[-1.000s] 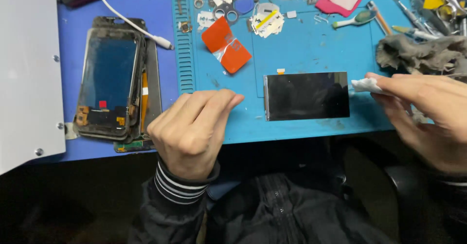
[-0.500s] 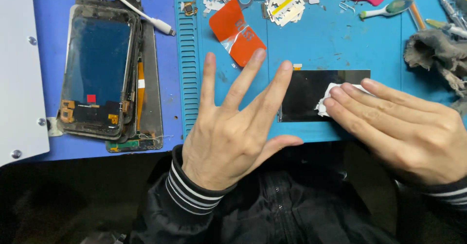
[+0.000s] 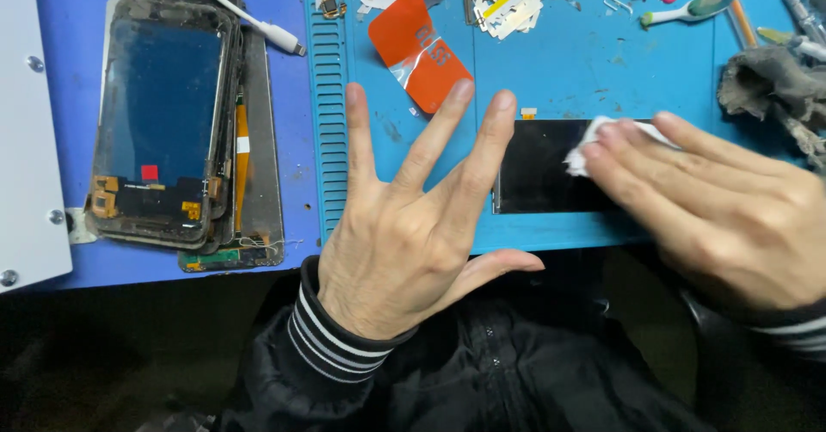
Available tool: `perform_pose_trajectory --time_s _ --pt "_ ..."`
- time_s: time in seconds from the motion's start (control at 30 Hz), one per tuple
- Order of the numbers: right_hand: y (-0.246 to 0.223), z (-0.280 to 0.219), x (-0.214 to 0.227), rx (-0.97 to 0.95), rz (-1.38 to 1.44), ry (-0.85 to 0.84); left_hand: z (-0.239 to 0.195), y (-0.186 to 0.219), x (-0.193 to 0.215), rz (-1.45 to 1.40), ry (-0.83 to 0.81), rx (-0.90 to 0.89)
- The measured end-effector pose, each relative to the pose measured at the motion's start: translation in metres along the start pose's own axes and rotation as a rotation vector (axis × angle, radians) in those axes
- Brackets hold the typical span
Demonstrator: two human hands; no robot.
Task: The person cleans a small rectangular electronic component, likely a phone screen, using a spray bottle and paper towels. They spray the component and wipe it repeatedly, then switch to a fresh paper towel to continue cleaning the surface and edges.
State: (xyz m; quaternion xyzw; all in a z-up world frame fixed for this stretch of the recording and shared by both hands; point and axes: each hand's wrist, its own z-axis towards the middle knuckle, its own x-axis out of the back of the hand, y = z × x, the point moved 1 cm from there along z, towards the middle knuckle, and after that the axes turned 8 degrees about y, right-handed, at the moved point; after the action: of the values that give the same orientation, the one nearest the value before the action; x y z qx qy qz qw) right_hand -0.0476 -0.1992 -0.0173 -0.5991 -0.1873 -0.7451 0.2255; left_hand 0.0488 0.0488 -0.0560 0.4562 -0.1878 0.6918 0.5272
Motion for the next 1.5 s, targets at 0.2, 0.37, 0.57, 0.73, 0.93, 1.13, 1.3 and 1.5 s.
perform_pose_trajectory --time_s 0.2,0.37,0.57,0.73,0.93,1.13,1.3,1.5 --pt "0.002 -0.015 0.006 -0.038 0.091 -0.111 -0.001 0.000 0.000 0.007 0.001 -0.001" --pt "-0.019 0.011 -0.005 0.027 0.106 0.084 -0.002 0.002 0.001 0.028 0.001 0.032" --pt "-0.021 0.021 -0.009 0.009 0.069 0.108 -0.001 0.002 0.004 0.098 -0.011 0.034" --pt "-0.018 0.021 -0.007 -0.089 0.157 0.069 -0.004 0.001 0.004 0.099 -0.020 0.040" --pt "-0.021 0.022 -0.009 0.000 0.211 0.040 -0.005 0.000 0.002 0.138 -0.005 0.053" --pt "-0.029 0.032 -0.012 0.039 0.219 0.097 -0.004 0.001 0.005 0.154 -0.038 0.058" --pt "-0.021 0.039 -0.018 -0.027 0.172 0.115 -0.002 0.001 0.006 0.142 -0.062 0.047" --pt "-0.026 0.031 -0.007 -0.078 0.256 0.073 -0.003 0.001 0.005 0.168 -0.083 0.052"
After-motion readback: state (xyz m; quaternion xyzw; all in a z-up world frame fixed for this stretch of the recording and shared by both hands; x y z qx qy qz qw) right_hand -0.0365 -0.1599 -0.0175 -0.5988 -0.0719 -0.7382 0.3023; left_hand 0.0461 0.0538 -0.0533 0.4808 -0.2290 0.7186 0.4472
